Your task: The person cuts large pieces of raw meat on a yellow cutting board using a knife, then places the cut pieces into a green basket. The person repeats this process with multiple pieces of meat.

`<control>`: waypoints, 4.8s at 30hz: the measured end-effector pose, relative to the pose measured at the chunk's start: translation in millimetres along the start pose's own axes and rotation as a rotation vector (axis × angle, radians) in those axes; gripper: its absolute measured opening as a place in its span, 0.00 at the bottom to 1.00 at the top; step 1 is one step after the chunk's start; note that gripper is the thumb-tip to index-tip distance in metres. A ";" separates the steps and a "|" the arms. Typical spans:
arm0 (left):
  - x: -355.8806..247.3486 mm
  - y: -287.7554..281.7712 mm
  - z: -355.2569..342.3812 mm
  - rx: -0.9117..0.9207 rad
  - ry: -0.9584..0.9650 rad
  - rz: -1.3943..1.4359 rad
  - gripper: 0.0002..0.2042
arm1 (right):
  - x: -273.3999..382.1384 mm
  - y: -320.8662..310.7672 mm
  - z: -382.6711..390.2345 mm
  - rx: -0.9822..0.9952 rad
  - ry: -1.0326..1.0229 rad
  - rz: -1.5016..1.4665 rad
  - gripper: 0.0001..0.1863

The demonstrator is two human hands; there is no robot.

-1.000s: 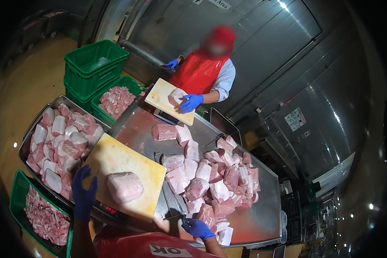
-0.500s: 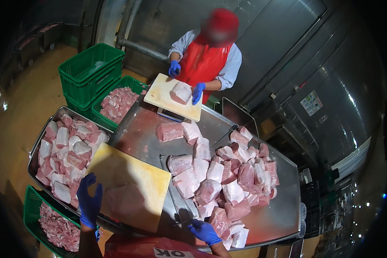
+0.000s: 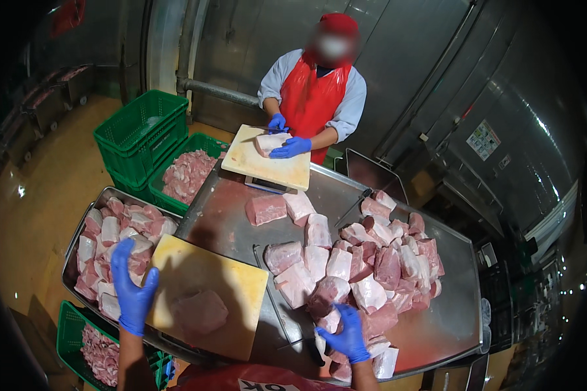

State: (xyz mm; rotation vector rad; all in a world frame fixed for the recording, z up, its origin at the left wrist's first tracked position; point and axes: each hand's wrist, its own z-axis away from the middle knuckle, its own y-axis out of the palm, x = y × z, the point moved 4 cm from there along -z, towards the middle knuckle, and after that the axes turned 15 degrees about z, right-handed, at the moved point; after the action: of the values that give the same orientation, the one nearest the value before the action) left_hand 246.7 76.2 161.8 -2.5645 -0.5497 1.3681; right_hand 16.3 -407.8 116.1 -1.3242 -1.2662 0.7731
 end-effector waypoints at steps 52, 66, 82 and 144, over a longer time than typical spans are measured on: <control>9.3 12.0 74.6 0.144 0.008 0.175 0.13 | 24.9 21.4 74.2 -0.188 0.236 -0.170 0.25; 15.8 67.0 114.8 0.690 0.096 -0.166 0.44 | -11.3 105.3 99.5 0.181 0.427 -0.125 0.17; 14.0 119.7 72.9 0.648 -0.320 -0.523 0.37 | -4.4 126.7 102.9 0.098 0.460 -0.368 0.12; -72.9 187.4 130.2 0.785 0.019 0.481 0.11 | 88.1 53.6 23.8 -0.134 0.307 -0.727 0.16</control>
State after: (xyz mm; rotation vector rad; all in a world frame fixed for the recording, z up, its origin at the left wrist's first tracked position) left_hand 145.8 -126.3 83.0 -2.0826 0.5555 1.3139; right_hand 25.9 -309.1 79.4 -0.9264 -1.4228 -0.0252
